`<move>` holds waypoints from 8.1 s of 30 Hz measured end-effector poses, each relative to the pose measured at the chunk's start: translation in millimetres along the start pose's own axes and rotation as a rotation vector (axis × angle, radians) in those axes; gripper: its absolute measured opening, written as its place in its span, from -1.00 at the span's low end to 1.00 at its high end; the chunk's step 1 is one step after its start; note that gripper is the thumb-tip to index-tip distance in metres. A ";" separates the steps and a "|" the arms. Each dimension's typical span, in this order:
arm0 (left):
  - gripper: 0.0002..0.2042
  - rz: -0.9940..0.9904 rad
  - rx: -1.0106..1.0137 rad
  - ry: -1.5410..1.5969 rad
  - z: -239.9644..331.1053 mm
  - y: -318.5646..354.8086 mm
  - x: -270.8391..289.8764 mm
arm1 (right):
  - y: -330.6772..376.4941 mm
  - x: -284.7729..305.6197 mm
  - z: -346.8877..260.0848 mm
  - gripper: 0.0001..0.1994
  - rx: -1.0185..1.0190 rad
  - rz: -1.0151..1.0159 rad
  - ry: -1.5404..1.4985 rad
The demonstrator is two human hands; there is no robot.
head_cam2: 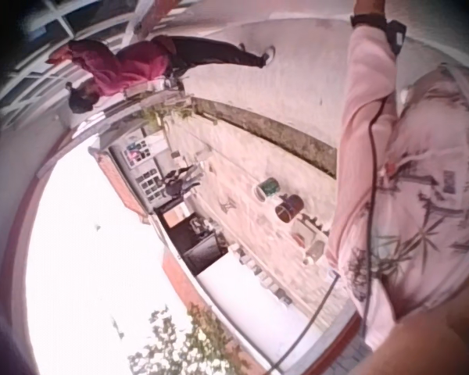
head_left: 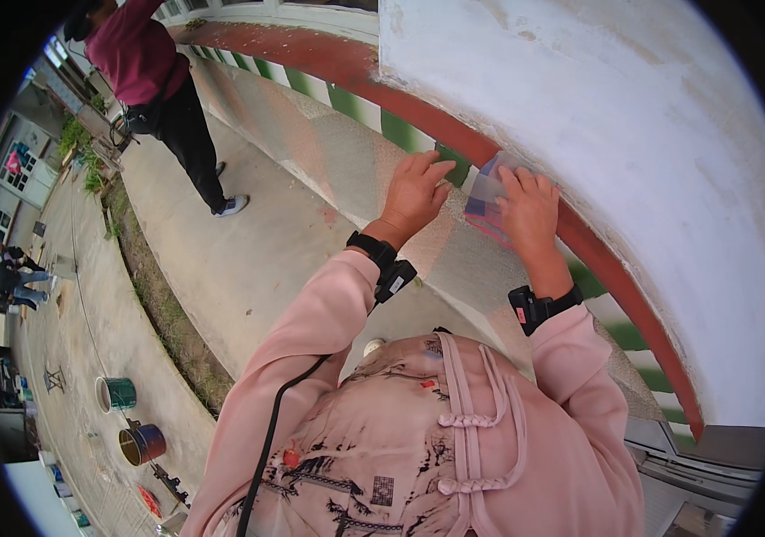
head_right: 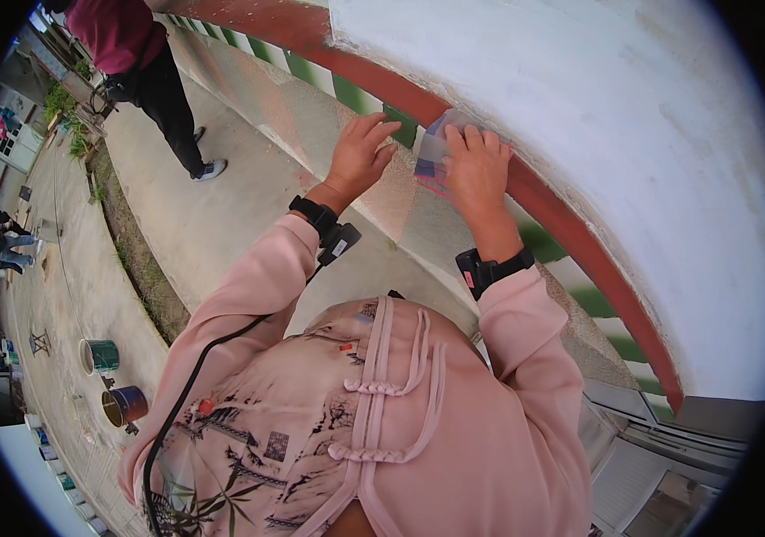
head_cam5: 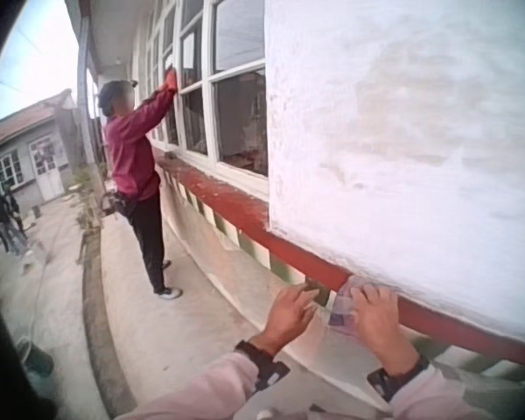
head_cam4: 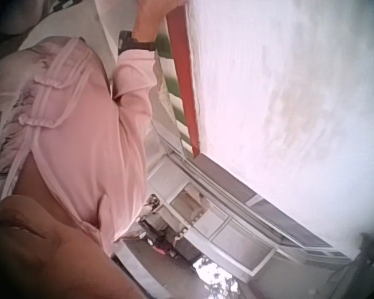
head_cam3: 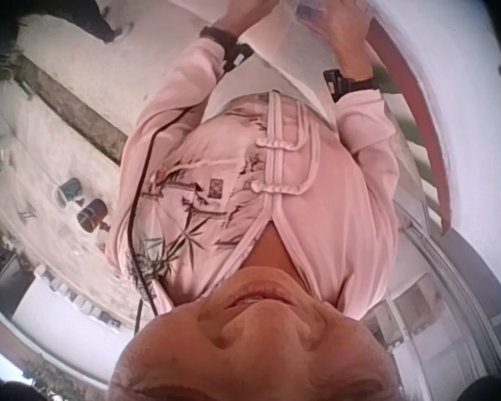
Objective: The person sands a red-painted exterior railing with a sanding block, moving along its length and working around window frames. The person uses both hands to hold the block and apply pressure while walking along the railing.
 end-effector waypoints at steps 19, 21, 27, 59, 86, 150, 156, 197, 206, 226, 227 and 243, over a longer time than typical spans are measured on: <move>-0.31 -0.219 -0.428 -0.024 74.7 -44.1 -49.1 | 66.9 56.4 87.3 -0.75 -0.253 0.362 -0.317; -0.33 -0.205 -0.444 -0.023 67.5 -45.7 -49.7 | 68.6 55.2 90.5 -0.76 -0.281 0.370 -0.349; -0.33 -0.233 -0.420 -0.061 27.6 -50.3 -32.7 | 70.8 49.9 89.4 -0.80 -0.251 0.387 -0.288; -0.47 -0.290 -0.242 -0.195 -70.8 -70.2 17.9 | 61.7 52.9 77.6 -0.83 -0.220 0.439 -0.233; -0.65 -0.094 -0.088 0.081 10.5 -44.3 -2.0 | -6.8 -5.1 -16.6 -0.47 0.081 0.084 0.071; -0.84 0.014 -0.183 -0.109 22.7 -56.2 -76.2 | 201.8 130.4 166.1 -0.61 -0.320 0.342 0.015; -0.83 0.011 -0.164 -0.122 25.0 -54.9 -77.2 | 255.3 168.9 218.7 -0.52 -0.410 0.259 0.047; -0.82 0.089 -0.173 -0.172 21.2 -51.5 -88.1 | 172.3 102.8 133.3 -0.51 -0.320 0.347 0.094; -0.81 0.027 -0.156 -0.163 11.5 -52.1 -85.2 | 261.5 166.1 227.2 -0.45 -0.348 0.314 0.127; -0.78 0.091 -0.148 -0.188 14.9 -53.3 -82.6 | 418.8 288.6 380.6 -0.45 -0.643 0.190 0.226; -0.78 0.099 -0.138 -0.198 15.3 -53.6 -82.9 | 424.6 294.0 387.9 -0.44 -0.667 0.159 0.209; -0.75 0.160 0.034 -0.080 9.0 -47.6 -91.0 | 479.6 318.7 458.2 -0.40 -0.836 0.097 0.119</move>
Point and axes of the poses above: each hand's wrist, its own y-axis away from the middle knuckle, its own x-axis out of the back of the hand, z = x × y, the point moved 1 cm from there along -y, towards the middle knuckle, and after that the axes turned 6 degrees about -x, right-handed, at the moved point
